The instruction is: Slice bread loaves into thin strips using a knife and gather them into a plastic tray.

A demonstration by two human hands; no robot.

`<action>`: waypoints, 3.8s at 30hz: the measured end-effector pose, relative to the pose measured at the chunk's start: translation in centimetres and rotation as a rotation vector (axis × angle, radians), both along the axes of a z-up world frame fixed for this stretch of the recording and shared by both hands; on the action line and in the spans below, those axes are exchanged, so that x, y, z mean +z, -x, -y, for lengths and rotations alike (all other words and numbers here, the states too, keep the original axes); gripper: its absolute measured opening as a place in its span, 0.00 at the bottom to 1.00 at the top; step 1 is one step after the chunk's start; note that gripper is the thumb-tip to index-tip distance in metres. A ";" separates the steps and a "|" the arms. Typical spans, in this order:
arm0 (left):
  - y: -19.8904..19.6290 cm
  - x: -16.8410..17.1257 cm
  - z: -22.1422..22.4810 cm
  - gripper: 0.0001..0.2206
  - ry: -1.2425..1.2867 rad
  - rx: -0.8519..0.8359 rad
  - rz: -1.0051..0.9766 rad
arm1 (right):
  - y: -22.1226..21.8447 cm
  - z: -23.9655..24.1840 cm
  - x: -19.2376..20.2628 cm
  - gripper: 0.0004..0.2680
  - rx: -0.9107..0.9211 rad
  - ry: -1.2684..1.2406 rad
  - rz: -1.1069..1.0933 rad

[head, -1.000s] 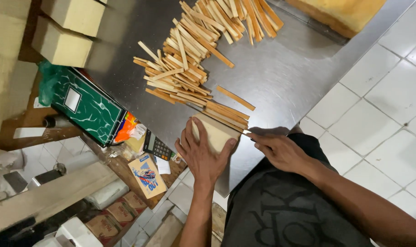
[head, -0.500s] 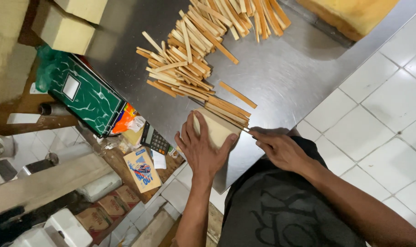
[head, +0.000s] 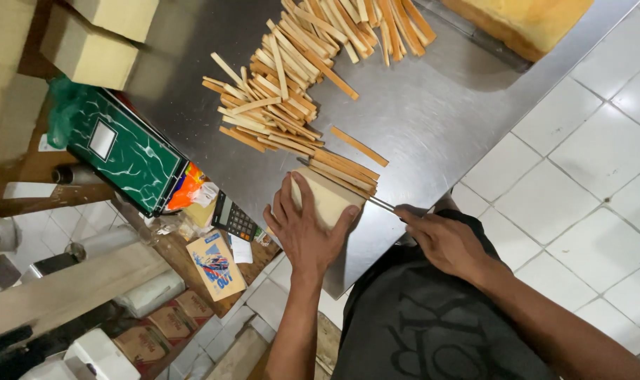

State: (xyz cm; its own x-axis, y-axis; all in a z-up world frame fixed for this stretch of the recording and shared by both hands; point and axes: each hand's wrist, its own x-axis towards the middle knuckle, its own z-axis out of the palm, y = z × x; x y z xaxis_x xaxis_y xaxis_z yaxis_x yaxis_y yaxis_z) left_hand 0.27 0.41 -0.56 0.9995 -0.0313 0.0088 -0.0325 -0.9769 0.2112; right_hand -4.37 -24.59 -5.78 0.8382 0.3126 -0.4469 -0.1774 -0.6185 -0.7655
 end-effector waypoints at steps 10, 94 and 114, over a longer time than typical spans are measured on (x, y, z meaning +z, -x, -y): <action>-0.1 0.1 0.3 0.50 0.031 0.017 0.002 | 4.4 6.1 -0.9 0.18 0.017 0.270 -0.168; 1.3 0.9 1.3 0.35 0.217 0.195 0.074 | -11.1 4.8 -3.2 0.13 0.119 0.284 0.660; -0.1 0.1 1.3 0.29 0.197 0.248 0.171 | -2.7 1.2 7.5 0.20 0.126 0.054 -0.154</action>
